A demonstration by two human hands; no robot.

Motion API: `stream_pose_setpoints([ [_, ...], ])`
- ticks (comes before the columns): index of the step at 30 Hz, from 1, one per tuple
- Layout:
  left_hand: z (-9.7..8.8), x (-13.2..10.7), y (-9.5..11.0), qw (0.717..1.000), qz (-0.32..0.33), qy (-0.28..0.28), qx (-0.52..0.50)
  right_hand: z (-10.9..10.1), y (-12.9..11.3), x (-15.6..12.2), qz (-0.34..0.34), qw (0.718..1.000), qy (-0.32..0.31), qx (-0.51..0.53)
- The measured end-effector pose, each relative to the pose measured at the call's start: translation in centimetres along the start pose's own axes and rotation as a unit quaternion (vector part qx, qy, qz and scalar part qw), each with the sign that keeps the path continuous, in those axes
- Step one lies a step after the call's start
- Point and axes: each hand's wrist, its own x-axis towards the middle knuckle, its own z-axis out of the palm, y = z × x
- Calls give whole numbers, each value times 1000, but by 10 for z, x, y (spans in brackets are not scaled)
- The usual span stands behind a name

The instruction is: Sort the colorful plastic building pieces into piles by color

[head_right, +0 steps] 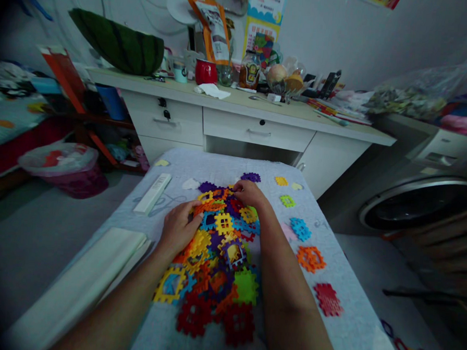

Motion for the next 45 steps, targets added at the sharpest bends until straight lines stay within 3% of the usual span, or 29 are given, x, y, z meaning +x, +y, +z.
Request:
stream_pose_setpoints([
  [8,0,0,0,1000,-2,0,0,5,2,1,9,1000,18,12],
  [25,0,0,0,1000,-1,-6,2,1,-4,-2,46,999,-24,-15],
  [45,-3,-1,3,1000,4,-10,-4,6,6,1,39,999,-12,16],
])
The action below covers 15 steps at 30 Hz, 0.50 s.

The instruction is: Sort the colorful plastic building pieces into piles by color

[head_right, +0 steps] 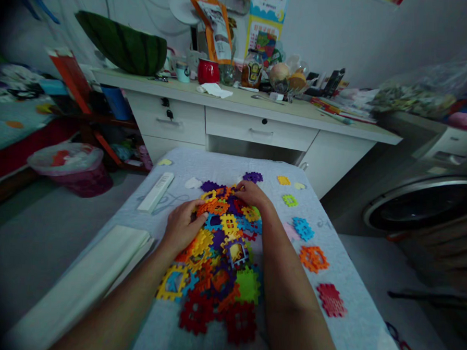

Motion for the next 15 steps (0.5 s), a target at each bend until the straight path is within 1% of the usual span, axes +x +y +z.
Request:
stream_pose_setpoints([
  [10,0,0,2,1000,2,-5,-8,-1,2,1,-9,1000,-6,24],
  [13,1,0,0,1000,5,-3,-7,-1,6,0,-4,998,-7,55],
  [15,2,0,-1,1000,8,-2,-6,-2,10,0,7,995,-10,94],
])
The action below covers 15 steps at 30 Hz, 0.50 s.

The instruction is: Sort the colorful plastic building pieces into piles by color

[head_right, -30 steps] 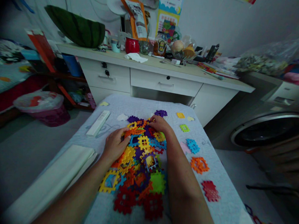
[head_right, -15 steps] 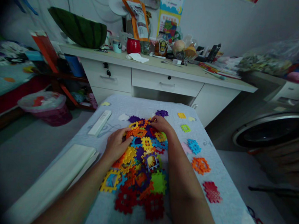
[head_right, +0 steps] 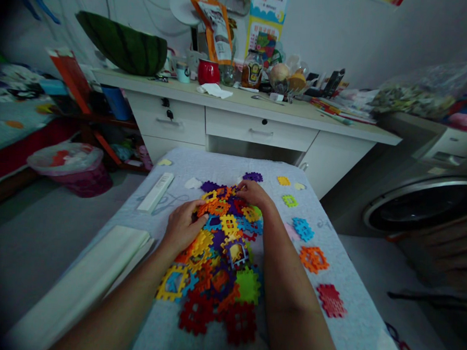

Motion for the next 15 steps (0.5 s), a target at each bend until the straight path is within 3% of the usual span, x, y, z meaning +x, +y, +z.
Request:
stream_pose_setpoints([
  [5,0,0,0,1000,-1,-1,2,-4,7,1,9,992,42,115],
  [10,0,0,0,1000,-5,-2,5,-8,19,8,47,958,206,193],
  [15,1,0,-1,1000,3,1,7,-14,42,13,89,911,356,187],
])
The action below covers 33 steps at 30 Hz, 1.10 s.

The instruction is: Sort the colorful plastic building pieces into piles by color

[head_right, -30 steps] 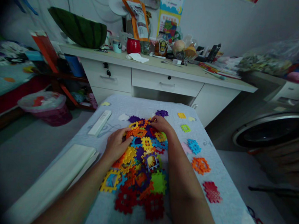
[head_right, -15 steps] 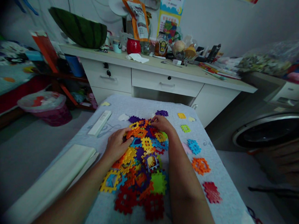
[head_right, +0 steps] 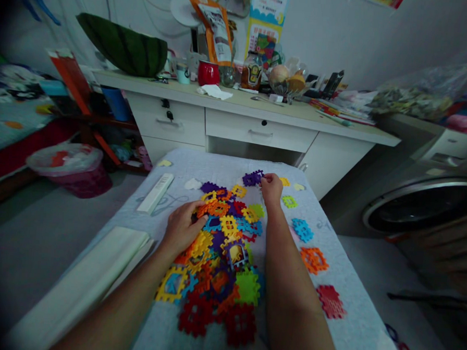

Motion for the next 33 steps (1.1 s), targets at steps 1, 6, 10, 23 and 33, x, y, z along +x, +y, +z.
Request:
stream_pose_setpoints([
  [1,0,0,0,1000,1,0,0,-2,3,2,-2,1000,22,-10],
  [6,0,0,0,1000,0,3,1,-8,9,4,-11,990,76,-122],
  [10,0,0,0,1000,0,2,2,-5,6,0,-22,982,44,-183],
  [23,-1,0,2,1000,-7,-3,-4,9,-29,-19,-170,935,-170,-260],
  [33,-1,0,1,1000,-5,-3,-7,13,-38,-32,-195,865,-316,-336],
])
